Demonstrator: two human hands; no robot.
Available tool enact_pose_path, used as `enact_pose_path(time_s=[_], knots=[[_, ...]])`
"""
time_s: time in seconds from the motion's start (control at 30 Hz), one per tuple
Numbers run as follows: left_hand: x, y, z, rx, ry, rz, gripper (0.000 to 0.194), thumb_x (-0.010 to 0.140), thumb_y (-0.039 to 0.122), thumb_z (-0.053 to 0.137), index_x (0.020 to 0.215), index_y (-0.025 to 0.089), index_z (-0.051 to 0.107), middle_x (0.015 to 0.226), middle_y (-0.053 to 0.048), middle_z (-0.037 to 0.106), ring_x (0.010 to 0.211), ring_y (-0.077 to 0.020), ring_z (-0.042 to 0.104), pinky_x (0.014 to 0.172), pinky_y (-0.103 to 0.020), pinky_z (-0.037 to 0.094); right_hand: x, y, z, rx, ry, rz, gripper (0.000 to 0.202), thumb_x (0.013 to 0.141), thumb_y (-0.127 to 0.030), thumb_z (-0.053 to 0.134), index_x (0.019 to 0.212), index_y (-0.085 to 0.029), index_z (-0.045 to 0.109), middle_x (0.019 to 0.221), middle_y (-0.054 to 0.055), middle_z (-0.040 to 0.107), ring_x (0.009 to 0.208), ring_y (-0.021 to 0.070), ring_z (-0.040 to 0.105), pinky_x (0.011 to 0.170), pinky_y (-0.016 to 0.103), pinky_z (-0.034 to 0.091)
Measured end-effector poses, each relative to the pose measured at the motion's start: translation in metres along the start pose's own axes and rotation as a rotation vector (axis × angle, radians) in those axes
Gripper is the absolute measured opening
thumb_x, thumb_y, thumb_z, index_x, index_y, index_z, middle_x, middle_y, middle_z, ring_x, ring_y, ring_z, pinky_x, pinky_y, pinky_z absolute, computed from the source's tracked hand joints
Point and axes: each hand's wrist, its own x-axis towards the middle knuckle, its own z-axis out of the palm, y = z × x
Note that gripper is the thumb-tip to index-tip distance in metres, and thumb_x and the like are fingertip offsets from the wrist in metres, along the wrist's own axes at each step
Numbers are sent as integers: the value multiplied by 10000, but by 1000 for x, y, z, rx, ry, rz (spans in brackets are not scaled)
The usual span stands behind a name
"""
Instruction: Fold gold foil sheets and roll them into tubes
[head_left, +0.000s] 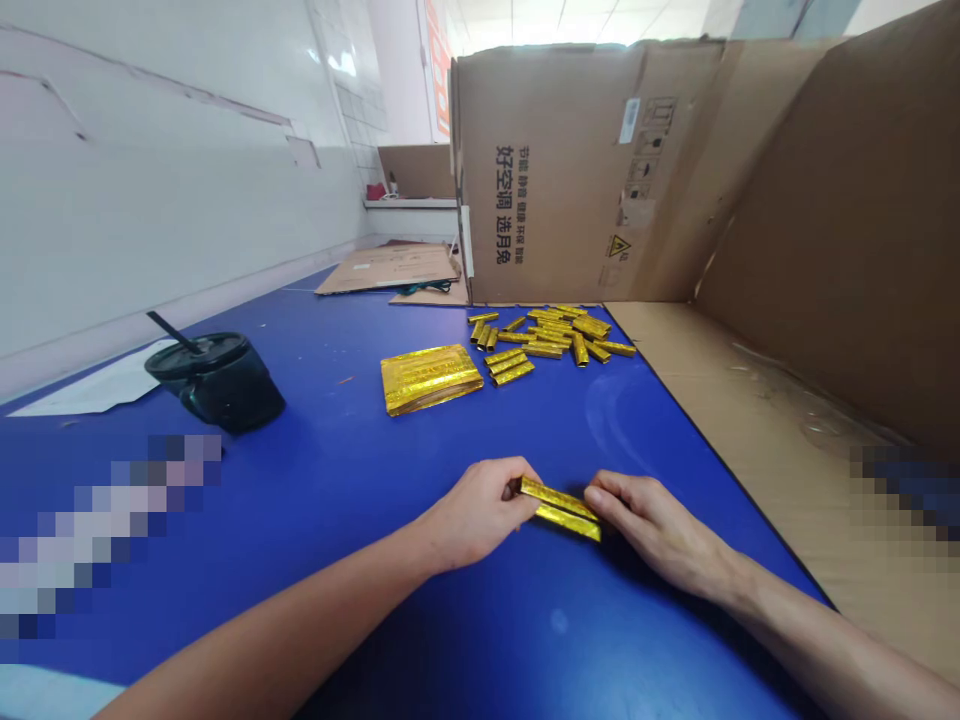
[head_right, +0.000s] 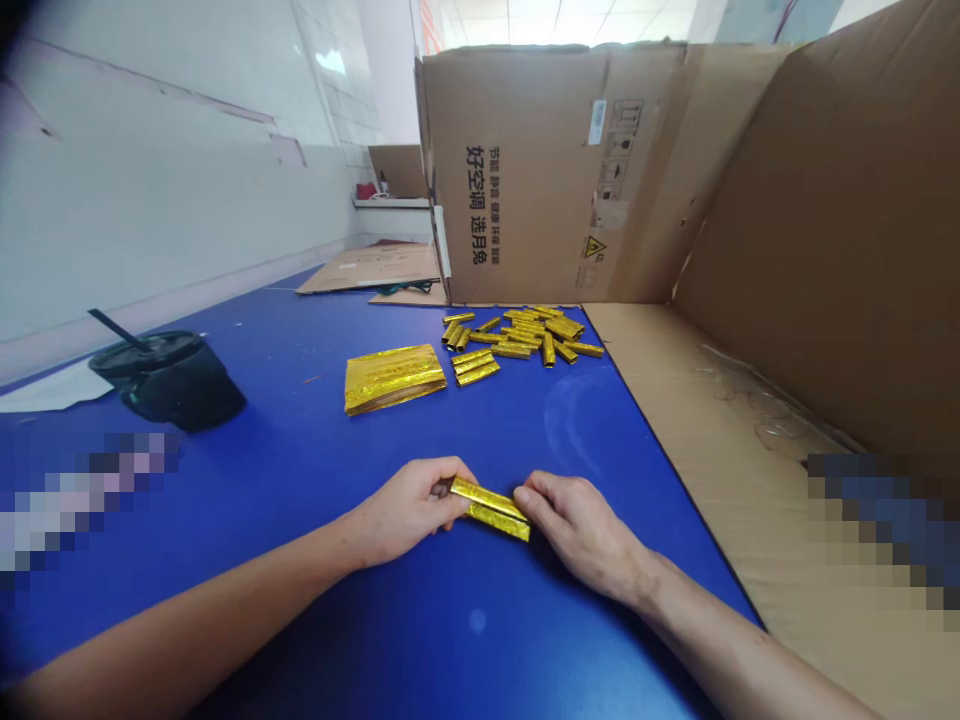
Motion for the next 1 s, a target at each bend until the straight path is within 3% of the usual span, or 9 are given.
enact_pose_path(time_s=[0.17, 0.27, 0.43, 0.53, 0.63, 0.73, 1.0], knots=[[4, -4, 1, -187, -11, -51, 177, 776, 286, 426, 755, 134, 514, 556, 32, 490, 469, -69, 447, 443, -170, 340, -3, 0, 3, 75, 31, -14, 224, 821, -400, 440, 876, -194, 509, 695, -21, 519, 604, 113, 439, 542, 216, 345], [4, -4, 1, -209, -18, -56, 191, 782, 295, 425, 763, 128, 515, 550, 32, 481, 461, -65, 440, 424, -163, 331, -2, 1, 4, 97, 55, -1, 223, 842, -372, 406, 802, -190, 529, 659, -24, 503, 592, 111, 428, 534, 215, 337], [2, 0, 4, -235, -11, -23, 161, 711, 176, 487, 857, 136, 543, 576, 35, 494, 512, -71, 469, 446, -158, 357, 0, 2, 5, 204, 64, 66, 303, 845, -398, 383, 670, -181, 502, 561, -46, 404, 517, 92, 355, 462, 206, 297], [1, -1, 6, -267, -5, -38, 176, 706, 155, 468, 856, 133, 558, 587, 26, 508, 494, -69, 472, 426, -156, 365, 0, 0, 6, 300, 70, 89, 290, 842, -417, 380, 710, -184, 492, 570, -49, 403, 504, 86, 360, 448, 202, 303], [3, -3, 6, -326, 57, -95, 190, 712, 160, 445, 853, 121, 566, 573, 23, 511, 440, -63, 464, 378, -152, 360, 0, -1, 6, 415, 191, 93, 239, 823, -427, 413, 857, -197, 467, 598, -51, 429, 497, 88, 392, 445, 199, 333], [6, -3, 6, -402, 165, -108, 187, 717, 167, 448, 849, 104, 565, 565, 21, 514, 410, -58, 463, 355, -151, 367, -1, 0, 7, 455, 322, 69, 223, 785, -415, 483, 843, -203, 452, 625, -44, 450, 497, 87, 405, 446, 200, 354], [6, 2, 9, -538, 252, -144, 242, 720, 131, 457, 917, 81, 586, 586, -9, 573, 405, -66, 496, 370, -165, 405, -2, 6, 9, 395, 273, 31, 190, 746, -378, 551, 773, -192, 524, 653, -19, 514, 548, 100, 440, 481, 208, 379]])
